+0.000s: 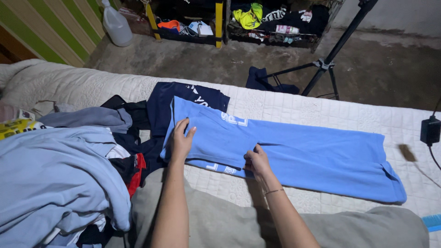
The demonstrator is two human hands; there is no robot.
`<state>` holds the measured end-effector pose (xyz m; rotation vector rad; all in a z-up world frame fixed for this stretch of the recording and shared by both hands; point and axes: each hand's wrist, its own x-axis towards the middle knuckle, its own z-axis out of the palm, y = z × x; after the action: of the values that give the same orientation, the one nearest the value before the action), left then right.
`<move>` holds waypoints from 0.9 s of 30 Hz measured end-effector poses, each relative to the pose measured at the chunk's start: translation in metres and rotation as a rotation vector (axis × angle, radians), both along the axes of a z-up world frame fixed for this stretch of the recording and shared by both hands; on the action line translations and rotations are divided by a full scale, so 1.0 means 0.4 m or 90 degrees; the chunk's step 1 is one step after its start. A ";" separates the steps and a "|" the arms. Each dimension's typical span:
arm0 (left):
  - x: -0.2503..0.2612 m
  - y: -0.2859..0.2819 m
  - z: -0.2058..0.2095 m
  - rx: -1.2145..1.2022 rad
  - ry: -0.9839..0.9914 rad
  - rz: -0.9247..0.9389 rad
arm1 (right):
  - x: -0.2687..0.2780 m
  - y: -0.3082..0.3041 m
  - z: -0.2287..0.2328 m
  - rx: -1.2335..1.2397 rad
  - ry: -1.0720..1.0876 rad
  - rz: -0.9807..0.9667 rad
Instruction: The person folds a dark blue pair of shorts, then a light blue t-shirt, and finally a light grey hoodie on a bed. Each item is smoothed, folded into a compact rectangle, and placed in a growing stack.
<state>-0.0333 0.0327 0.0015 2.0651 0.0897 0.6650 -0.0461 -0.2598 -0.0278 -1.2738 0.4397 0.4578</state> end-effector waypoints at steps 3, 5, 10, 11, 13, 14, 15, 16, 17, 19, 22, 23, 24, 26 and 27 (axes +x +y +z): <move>-0.008 -0.010 0.020 -0.033 0.019 0.001 | -0.006 -0.006 -0.007 -0.015 0.012 0.009; -0.015 -0.011 0.031 0.031 0.007 0.034 | -0.006 -0.008 -0.016 -0.015 0.006 0.002; -0.037 -0.005 0.017 0.017 0.148 0.152 | -0.009 -0.005 -0.045 -0.160 -0.060 -0.051; -0.039 -0.006 0.008 0.035 0.146 0.137 | -0.007 -0.002 -0.047 -0.176 -0.109 -0.039; -0.041 -0.012 -0.014 0.054 0.182 0.118 | -0.004 -0.002 -0.047 -0.186 -0.135 -0.025; -0.041 -0.020 -0.026 0.054 0.220 0.114 | -0.004 -0.004 -0.045 -0.180 -0.112 -0.022; -0.043 -0.024 -0.037 0.056 0.258 0.111 | -0.008 -0.002 -0.043 -0.173 -0.088 -0.018; -0.043 -0.025 -0.045 0.006 0.241 0.117 | -0.013 -0.001 -0.041 -0.191 -0.083 -0.011; -0.039 -0.027 -0.052 -0.043 0.221 0.124 | -0.015 -0.001 -0.037 -0.208 -0.080 -0.005; -0.037 -0.027 -0.069 -0.053 0.185 0.145 | -0.020 -0.003 -0.030 -0.211 -0.083 0.010; -0.045 -0.027 -0.108 0.017 0.197 0.173 | -0.024 -0.013 -0.025 -0.192 -0.093 0.030; -0.052 -0.031 -0.126 0.008 0.241 0.174 | -0.025 -0.012 -0.025 -0.202 -0.093 0.033; -0.055 -0.030 -0.143 -0.001 0.286 0.175 | -0.027 -0.011 -0.026 -0.211 -0.093 0.037; -0.051 -0.025 -0.169 0.057 0.278 0.185 | -0.034 -0.004 -0.028 -0.204 -0.100 0.027; -0.050 -0.025 -0.178 0.084 0.275 0.191 | -0.039 -0.004 -0.028 -0.201 -0.102 0.023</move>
<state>-0.0534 0.0227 -0.0699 2.3181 0.6262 0.3977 -0.0618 -0.2613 -0.0392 -1.6138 0.3622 0.3204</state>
